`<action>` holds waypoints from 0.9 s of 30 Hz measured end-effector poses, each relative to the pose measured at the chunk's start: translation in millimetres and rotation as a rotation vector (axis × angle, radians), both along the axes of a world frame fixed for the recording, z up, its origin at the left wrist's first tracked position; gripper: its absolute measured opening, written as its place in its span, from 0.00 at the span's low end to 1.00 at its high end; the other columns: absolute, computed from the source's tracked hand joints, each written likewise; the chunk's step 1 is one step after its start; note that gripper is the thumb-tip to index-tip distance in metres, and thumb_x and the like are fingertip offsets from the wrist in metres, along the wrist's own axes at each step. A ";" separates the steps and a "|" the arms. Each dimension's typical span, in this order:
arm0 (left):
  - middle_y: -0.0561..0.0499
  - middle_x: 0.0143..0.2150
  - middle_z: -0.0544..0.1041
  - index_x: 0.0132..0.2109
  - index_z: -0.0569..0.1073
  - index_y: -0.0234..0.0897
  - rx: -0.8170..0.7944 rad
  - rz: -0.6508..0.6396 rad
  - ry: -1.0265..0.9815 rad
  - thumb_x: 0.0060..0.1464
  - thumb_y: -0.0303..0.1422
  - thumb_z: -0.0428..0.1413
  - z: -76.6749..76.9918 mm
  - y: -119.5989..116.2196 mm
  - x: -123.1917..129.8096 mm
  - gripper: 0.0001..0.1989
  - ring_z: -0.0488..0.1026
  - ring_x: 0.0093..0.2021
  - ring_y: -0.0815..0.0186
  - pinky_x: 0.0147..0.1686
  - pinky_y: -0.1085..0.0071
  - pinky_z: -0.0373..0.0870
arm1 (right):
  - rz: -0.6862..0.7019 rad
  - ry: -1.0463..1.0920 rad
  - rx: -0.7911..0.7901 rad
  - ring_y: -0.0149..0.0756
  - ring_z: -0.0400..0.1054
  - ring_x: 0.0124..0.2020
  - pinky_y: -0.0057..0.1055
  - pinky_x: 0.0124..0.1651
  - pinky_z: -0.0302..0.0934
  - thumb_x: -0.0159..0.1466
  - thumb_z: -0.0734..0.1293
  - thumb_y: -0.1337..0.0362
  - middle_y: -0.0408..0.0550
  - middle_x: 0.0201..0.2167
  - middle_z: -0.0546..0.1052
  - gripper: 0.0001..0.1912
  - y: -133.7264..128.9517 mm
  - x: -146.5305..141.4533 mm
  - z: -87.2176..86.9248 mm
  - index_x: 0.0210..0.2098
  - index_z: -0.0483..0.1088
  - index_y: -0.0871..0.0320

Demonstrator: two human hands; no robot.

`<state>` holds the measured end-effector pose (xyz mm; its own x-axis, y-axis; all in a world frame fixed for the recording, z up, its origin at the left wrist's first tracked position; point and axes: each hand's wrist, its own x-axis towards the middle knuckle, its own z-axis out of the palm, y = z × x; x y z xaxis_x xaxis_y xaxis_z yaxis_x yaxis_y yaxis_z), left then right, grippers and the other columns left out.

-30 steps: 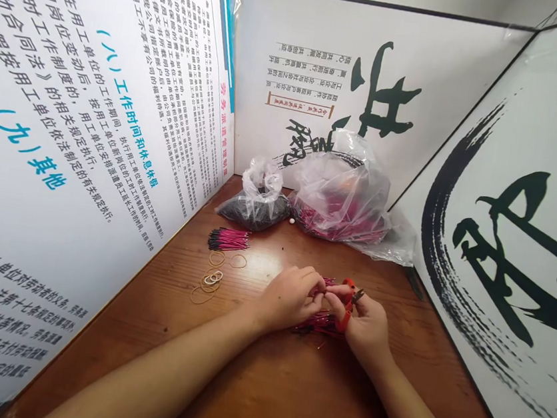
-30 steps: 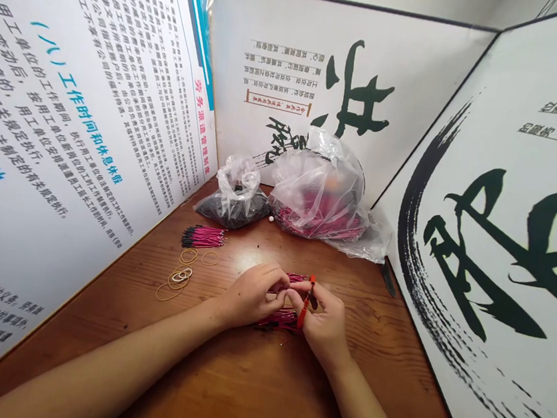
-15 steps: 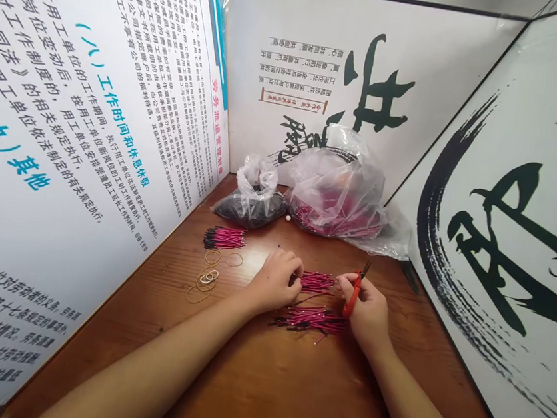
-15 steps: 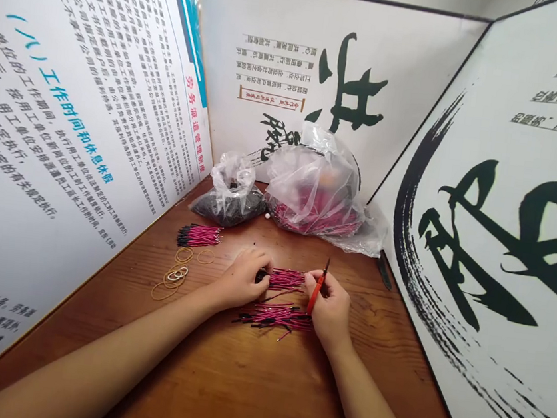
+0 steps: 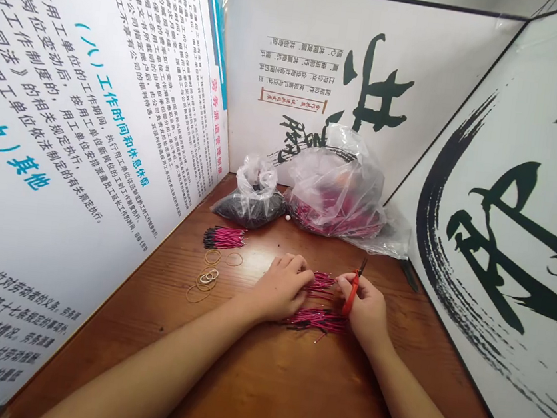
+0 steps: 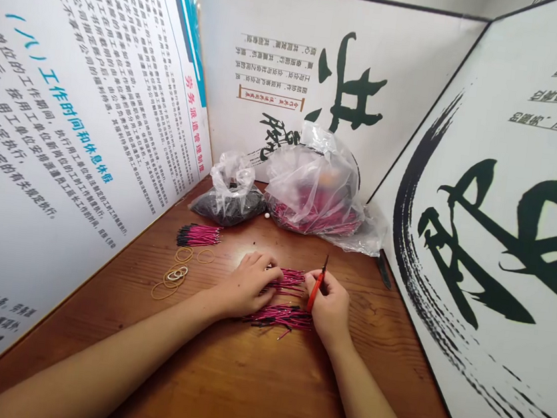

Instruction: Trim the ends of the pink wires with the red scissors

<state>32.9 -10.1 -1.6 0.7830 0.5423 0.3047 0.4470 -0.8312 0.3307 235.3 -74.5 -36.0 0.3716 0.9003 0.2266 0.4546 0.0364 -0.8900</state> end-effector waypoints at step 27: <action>0.47 0.43 0.74 0.41 0.73 0.38 0.062 -0.157 0.071 0.60 0.33 0.54 2.5 -9.1 4.0 0.04 0.67 0.46 0.58 0.47 0.62 0.63 | 0.097 -0.266 -0.073 0.29 0.70 0.31 0.31 0.35 0.68 0.68 0.65 0.54 0.41 0.32 0.74 0.15 -4.6 2.8 3.6 0.38 0.72 0.61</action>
